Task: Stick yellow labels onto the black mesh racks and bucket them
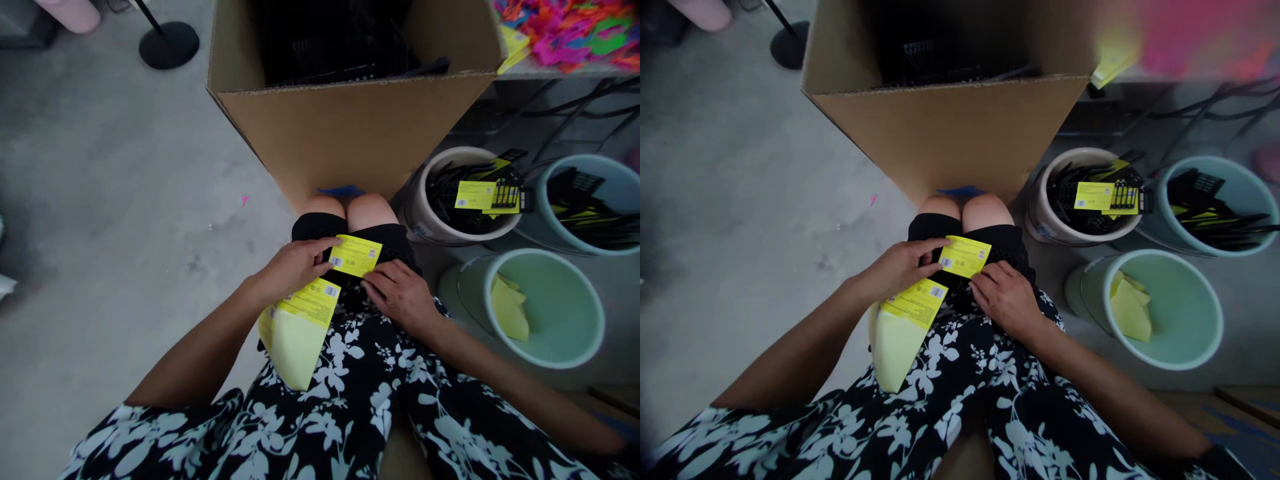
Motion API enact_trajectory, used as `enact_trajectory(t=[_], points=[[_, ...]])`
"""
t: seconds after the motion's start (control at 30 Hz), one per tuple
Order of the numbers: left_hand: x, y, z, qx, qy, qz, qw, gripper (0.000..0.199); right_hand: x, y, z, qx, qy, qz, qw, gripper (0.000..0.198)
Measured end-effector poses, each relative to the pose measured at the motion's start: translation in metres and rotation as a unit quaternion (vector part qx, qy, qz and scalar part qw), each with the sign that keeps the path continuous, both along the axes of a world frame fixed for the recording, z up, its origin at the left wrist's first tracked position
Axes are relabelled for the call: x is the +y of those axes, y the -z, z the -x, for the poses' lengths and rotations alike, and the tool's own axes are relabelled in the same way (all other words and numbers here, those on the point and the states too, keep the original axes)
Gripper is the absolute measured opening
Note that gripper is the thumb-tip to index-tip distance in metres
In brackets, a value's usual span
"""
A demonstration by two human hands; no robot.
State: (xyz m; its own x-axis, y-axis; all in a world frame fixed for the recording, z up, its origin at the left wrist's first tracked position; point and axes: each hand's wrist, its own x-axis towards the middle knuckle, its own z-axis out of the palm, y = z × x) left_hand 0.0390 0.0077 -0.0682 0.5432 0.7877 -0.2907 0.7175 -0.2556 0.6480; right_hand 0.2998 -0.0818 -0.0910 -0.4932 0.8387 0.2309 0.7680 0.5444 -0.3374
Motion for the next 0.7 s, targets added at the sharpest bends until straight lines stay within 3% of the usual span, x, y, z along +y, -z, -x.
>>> enact_trajectory(t=[0.23, 0.4, 0.53, 0.7], points=[[0.007, -0.011, -0.004, 0.036, 0.026, 0.008, 0.999, 0.063, 0.008, -0.009, 0.014, 0.004, 0.102, -0.03, 0.994, 0.025], [0.013, -0.014, -0.008, 0.084, 0.042, -0.003, 0.996, 0.075, 0.018, 0.006, 0.029, -0.067, 0.068, 0.019, 0.995, 0.078], [0.017, -0.019, -0.011, 0.103, 0.023, 0.011, 0.994, 0.073, 0.013, 0.019, 0.022, -0.093, 0.076, 0.052, 0.991, 0.089], [0.02, -0.017, -0.003, 0.084, 0.021, 0.015, 0.996, 0.075, 0.01, 0.014, -0.004, -0.081, 0.119, 0.061, 0.988, 0.092]])
